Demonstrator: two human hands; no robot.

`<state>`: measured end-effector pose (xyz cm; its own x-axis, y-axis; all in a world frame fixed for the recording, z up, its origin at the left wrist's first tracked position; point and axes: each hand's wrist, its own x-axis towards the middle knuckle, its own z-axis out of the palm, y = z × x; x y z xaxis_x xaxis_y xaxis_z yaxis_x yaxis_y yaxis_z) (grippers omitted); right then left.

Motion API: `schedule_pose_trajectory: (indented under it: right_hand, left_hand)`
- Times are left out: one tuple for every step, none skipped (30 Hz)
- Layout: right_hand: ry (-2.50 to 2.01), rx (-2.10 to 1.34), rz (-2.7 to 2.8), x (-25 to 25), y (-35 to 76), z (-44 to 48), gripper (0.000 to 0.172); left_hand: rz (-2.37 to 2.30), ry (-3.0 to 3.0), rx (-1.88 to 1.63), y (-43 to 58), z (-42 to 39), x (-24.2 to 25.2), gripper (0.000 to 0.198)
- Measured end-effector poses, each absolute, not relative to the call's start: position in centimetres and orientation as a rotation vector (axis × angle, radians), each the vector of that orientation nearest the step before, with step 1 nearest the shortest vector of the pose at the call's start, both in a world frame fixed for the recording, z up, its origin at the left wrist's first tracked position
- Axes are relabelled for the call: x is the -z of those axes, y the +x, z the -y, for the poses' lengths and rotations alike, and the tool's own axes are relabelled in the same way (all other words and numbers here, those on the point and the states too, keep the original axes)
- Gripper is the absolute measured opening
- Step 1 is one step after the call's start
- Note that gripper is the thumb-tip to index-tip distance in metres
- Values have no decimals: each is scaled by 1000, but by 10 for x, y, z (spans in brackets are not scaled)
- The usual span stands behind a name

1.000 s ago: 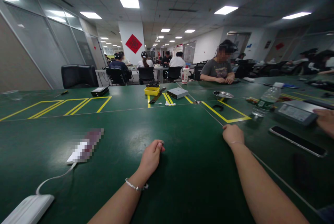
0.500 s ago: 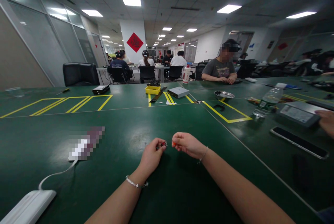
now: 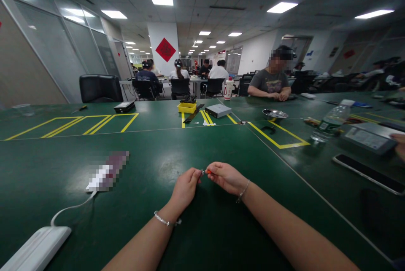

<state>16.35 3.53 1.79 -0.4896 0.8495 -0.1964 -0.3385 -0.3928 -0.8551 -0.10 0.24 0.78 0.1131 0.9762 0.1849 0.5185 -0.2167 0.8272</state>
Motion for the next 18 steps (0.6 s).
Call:
schedule_pose_trajectory:
  right_hand:
    - [-831, -1958, 993, -17, 163, -36, 15]
    - [-836, -1956, 990, -16, 163, -36, 16]
    - [-843, -1950, 992, -16, 164, -36, 18]
    - [-850, -1941, 996, -15, 164, -37, 20]
    - [-859, -1930, 1002, -15, 164, -37, 21]
    - [-867, -1920, 1009, -15, 164, -37, 21]
    - [-874, -1912, 1019, -15, 164, -37, 21]
    - [-883, -1905, 1028, -16, 163, -36, 21]
    - [-893, -1899, 1039, -17, 163, -36, 20]
    - [-903, -1894, 1053, -18, 162, -35, 19]
    - [-912, -1889, 1070, -19, 161, -34, 19]
    - [-921, -1885, 1090, -19, 161, -34, 20]
    - [-930, -1880, 1107, -20, 160, -33, 20]
    - [-933, -1875, 1120, -20, 160, -32, 21]
    - [-932, -1871, 1127, -21, 159, -32, 22]
    - [-928, -1867, 1127, -21, 159, -32, 22]
    - [-921, -1861, 1122, -21, 159, -32, 23]
    - [-914, -1857, 1113, -20, 158, -32, 24]
  left_hand:
    - [-1459, 1806, -1001, -1, -2, -8, 35]
    - [-1466, 1801, -999, -1, -2, -8, 34]
    - [-1471, 1792, -999, -1, -2, -8, 32]
    - [-1475, 1780, -1005, 0, -2, -9, 29]
    - [-1475, 1766, -1013, 0, -2, -9, 26]
    - [-1471, 1754, -1023, 1, -2, -10, 22]
    - [-1467, 1744, -1035, 1, -1, -10, 19]
    - [-1463, 1738, -1049, 1, -1, -10, 16]
    - [-1461, 1736, -1064, 1, -2, -11, 14]
    - [-1460, 1738, -1076, 1, -2, -10, 13]
    - [-1462, 1740, -1088, 1, -2, -10, 12]
    - [-1463, 1741, -1097, 1, -3, -9, 12]
    - [-1464, 1740, -1105, 1, -3, -9, 12]
    - [-1459, 1736, -1112, 1, -4, -8, 13]
    - [-1451, 1731, -1118, 1, -4, -8, 13]
    - [-1443, 1725, -1123, 1, -4, -7, 14]
    - [-1439, 1720, -1128, 1, -4, -7, 14]
    - [-1437, 1716, -1133, 1, -4, -7, 15]
